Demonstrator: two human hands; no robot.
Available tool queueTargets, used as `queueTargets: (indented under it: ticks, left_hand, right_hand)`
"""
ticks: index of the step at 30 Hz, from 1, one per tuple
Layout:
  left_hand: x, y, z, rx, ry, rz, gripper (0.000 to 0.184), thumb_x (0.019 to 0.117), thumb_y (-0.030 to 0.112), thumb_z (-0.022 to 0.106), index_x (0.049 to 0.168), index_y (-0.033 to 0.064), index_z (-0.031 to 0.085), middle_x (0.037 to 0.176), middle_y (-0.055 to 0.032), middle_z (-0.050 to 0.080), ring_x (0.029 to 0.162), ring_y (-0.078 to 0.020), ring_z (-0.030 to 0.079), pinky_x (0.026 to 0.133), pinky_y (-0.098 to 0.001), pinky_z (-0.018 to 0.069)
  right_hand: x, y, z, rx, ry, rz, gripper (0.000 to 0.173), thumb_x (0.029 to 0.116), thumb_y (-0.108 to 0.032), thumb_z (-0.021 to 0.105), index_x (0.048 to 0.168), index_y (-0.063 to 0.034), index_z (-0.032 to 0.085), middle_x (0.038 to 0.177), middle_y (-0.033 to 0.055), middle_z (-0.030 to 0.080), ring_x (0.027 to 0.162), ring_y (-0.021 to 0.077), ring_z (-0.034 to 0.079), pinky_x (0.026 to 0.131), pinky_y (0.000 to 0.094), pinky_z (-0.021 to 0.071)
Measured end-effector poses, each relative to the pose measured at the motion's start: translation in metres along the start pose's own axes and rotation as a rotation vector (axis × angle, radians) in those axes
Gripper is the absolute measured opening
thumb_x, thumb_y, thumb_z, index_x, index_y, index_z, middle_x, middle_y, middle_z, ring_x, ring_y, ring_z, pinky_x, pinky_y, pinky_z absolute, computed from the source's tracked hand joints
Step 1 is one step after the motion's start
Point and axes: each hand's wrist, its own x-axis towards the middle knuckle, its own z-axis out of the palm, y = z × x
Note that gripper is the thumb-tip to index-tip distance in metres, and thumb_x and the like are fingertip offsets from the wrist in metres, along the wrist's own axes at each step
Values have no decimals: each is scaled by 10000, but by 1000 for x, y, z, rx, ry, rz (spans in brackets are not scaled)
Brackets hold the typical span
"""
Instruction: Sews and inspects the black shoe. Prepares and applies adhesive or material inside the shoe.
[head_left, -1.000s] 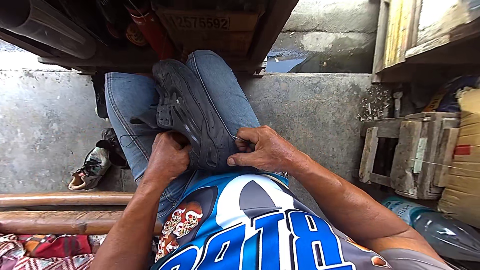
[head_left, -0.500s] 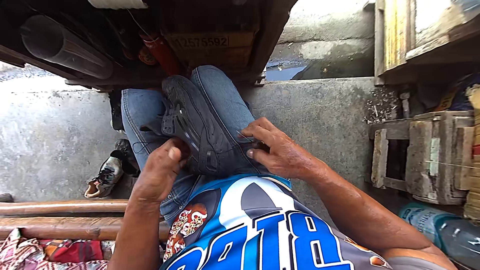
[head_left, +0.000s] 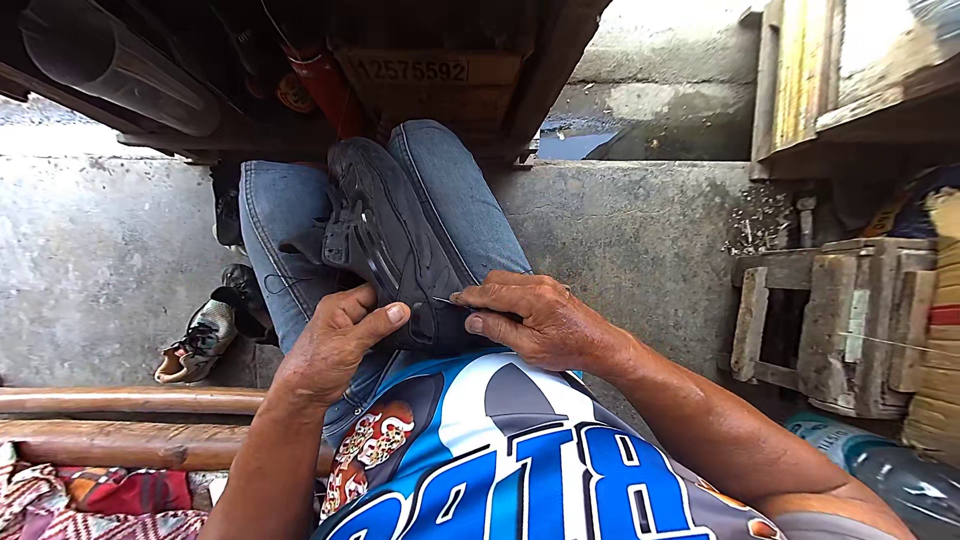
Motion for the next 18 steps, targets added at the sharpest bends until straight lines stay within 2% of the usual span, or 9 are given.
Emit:
queueTargets:
  ticks: [18]
  left_hand:
    - [0, -6, -5, 28, -67, 40, 181, 1016, 250, 633, 1026, 112, 750, 953, -10, 745, 900, -89, 707, 855, -287, 595]
  right_hand:
    - [3, 7, 0, 55, -21, -27, 257, 1013, -160, 610, 1194, -44, 750, 928, 18, 686, 849, 46, 636, 739, 198, 543]
